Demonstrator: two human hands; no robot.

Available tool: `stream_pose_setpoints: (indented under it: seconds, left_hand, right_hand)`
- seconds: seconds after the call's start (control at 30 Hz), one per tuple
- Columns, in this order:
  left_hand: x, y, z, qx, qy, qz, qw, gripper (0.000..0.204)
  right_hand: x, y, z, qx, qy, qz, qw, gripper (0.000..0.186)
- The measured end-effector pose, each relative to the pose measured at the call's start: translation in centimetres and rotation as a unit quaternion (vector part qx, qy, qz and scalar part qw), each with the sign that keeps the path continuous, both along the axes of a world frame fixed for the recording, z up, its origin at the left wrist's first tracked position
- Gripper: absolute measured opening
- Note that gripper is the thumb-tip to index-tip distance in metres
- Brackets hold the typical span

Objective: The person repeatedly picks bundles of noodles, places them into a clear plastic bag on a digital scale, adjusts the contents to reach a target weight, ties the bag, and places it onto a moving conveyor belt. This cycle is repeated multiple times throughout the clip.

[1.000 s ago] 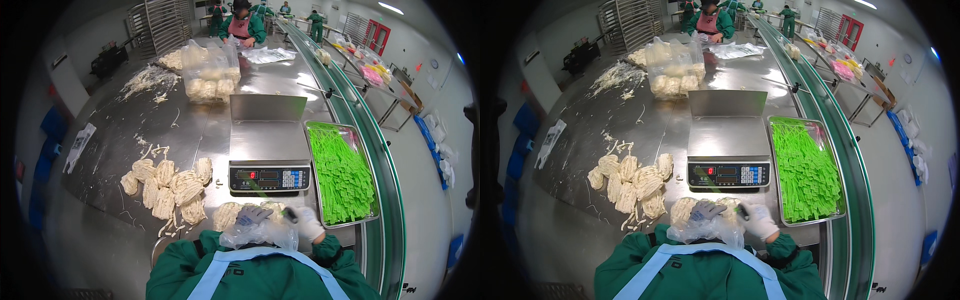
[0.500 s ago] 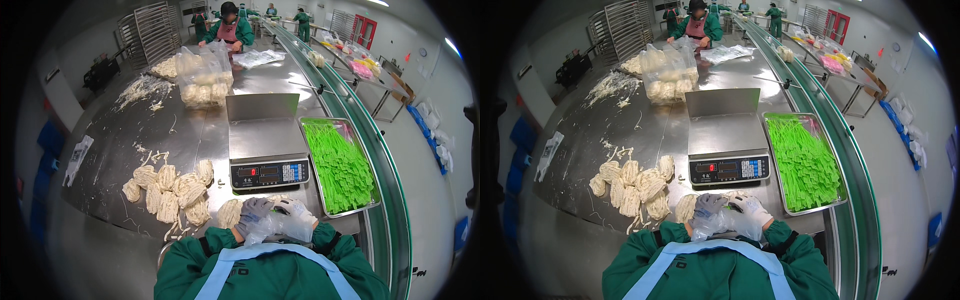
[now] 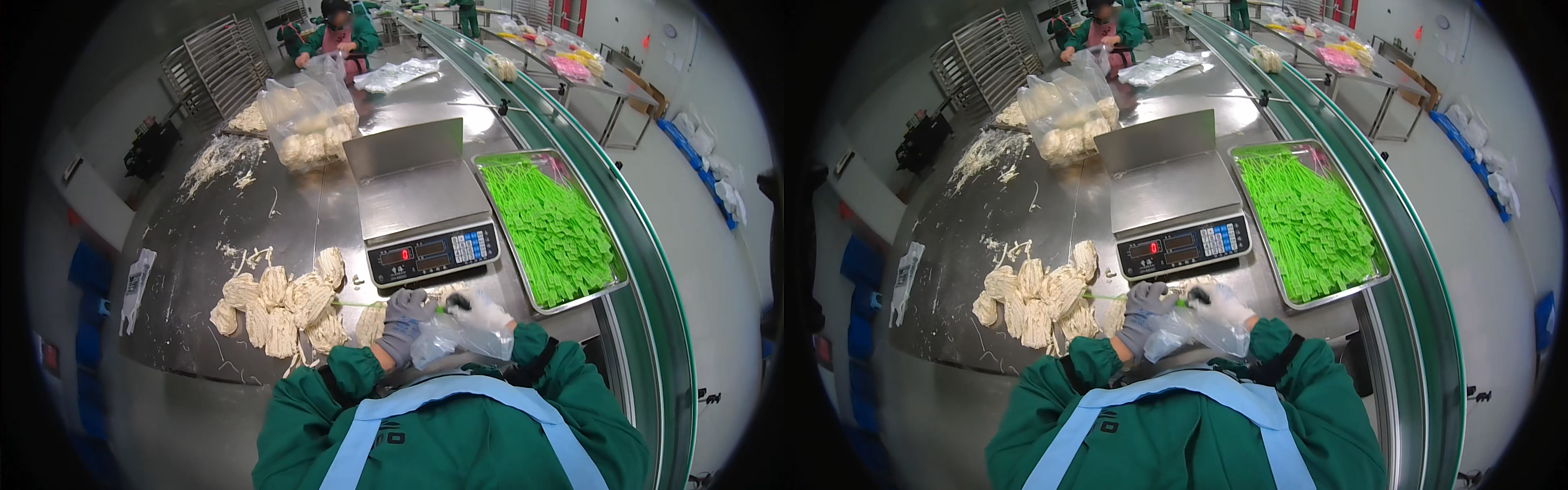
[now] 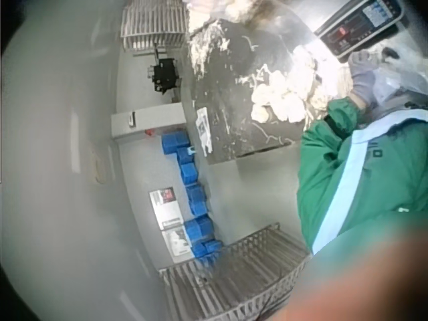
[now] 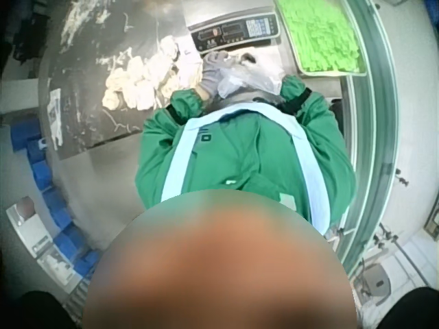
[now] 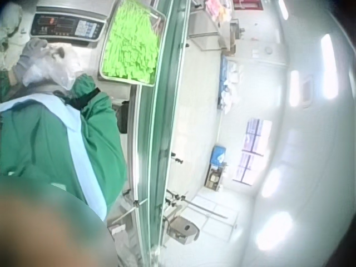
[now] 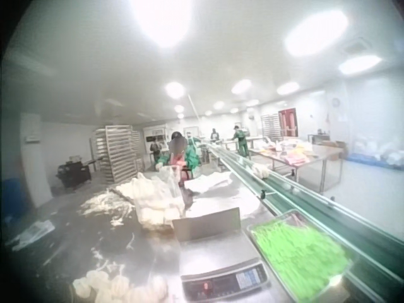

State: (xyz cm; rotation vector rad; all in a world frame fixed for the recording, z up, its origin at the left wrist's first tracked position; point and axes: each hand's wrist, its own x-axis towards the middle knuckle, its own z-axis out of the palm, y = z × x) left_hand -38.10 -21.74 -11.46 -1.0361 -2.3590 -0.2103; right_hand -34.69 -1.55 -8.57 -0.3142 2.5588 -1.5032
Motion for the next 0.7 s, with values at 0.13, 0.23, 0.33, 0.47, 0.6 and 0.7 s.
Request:
stream_pose_setpoints:
  seconds: [0.13, 0.23, 0.33, 0.47, 0.6, 0.7]
  left_hand:
    - [0.2, -0.4, 0.3, 0.015, 0.03, -0.025, 0.999, 0.01]
    - [0.4, -0.8, 0.7, -0.014, 0.021, -0.04, 0.999, 0.008]
    - [0.9, -1.0, 1.0, -0.053, -0.047, 0.014, 0.997, 0.005]
    - [0.9, -1.0, 0.5, -0.172, -0.164, 0.056, 0.97, 0.023]
    - [-0.6, -2.3, -0.6, -0.156, -0.353, 0.062, 0.92, 0.029]
    - [-2.5, -3.5, -1.1, -0.026, -0.448, 0.093, 0.889, 0.028]
  right_hand:
    - [-1.6, 0.4, -2.2, -0.26, -0.324, -0.054, 0.908, 0.017]
    - [-1.3, 0.1, -2.2, -0.248, -0.17, 0.012, 0.954, 0.017]
    - [0.2, -0.1, -1.0, -0.067, -0.029, -0.047, 0.996, 0.024]
    - [1.2, -0.9, 0.3, 0.155, 0.141, 0.063, 0.976, 0.039]
    - [0.9, -0.2, 1.3, 0.223, 0.112, 0.034, 0.968, 0.039]
    - [1.4, 0.6, 2.8, 0.206, 0.011, -0.001, 0.978, 0.03]
